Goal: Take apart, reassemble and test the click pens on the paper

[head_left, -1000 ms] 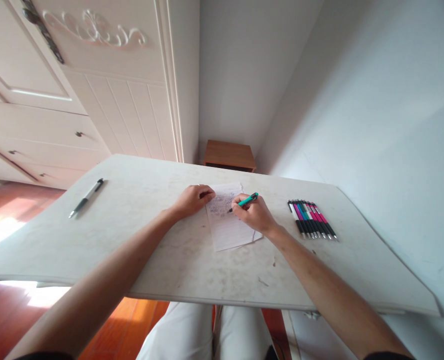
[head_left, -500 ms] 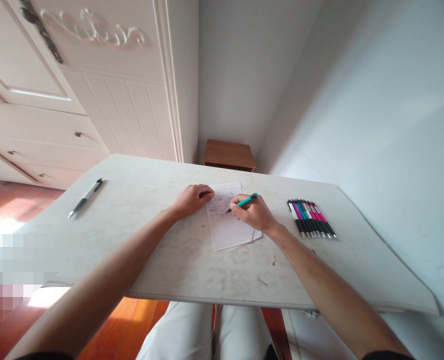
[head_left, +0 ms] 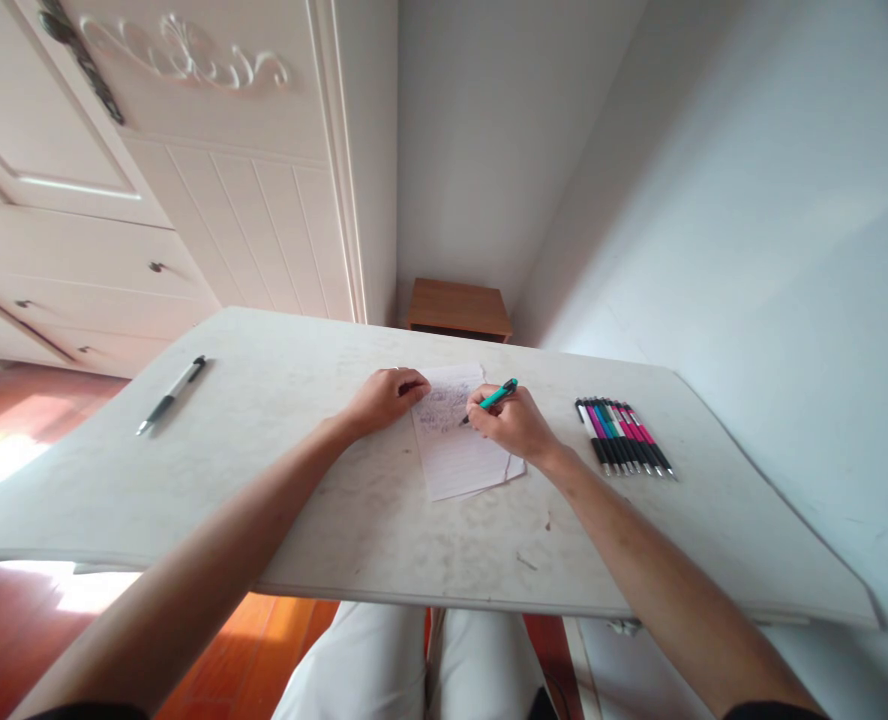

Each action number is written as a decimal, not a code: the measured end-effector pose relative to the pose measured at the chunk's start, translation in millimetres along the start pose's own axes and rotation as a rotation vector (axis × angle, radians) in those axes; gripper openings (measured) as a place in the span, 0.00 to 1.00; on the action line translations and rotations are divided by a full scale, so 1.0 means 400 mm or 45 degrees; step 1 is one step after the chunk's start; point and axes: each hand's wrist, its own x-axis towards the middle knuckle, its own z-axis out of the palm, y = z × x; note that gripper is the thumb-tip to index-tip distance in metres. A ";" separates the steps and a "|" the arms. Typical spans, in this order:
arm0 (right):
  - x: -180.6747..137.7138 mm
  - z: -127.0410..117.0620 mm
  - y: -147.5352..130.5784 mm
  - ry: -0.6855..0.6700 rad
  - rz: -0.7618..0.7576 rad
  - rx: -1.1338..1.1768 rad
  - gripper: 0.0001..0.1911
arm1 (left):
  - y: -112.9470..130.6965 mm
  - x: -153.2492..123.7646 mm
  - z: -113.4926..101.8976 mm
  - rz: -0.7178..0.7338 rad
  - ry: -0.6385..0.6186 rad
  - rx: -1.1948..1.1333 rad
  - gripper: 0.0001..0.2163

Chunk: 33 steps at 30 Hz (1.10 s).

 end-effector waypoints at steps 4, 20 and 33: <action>0.002 -0.001 0.003 0.010 -0.014 0.014 0.08 | -0.003 0.000 0.001 0.011 -0.004 0.001 0.14; 0.018 0.002 0.043 0.186 0.059 0.222 0.18 | -0.004 0.001 -0.001 0.022 -0.011 0.027 0.13; 0.027 0.011 0.036 -0.141 0.211 0.936 0.21 | -0.011 0.001 0.001 0.033 -0.009 0.029 0.13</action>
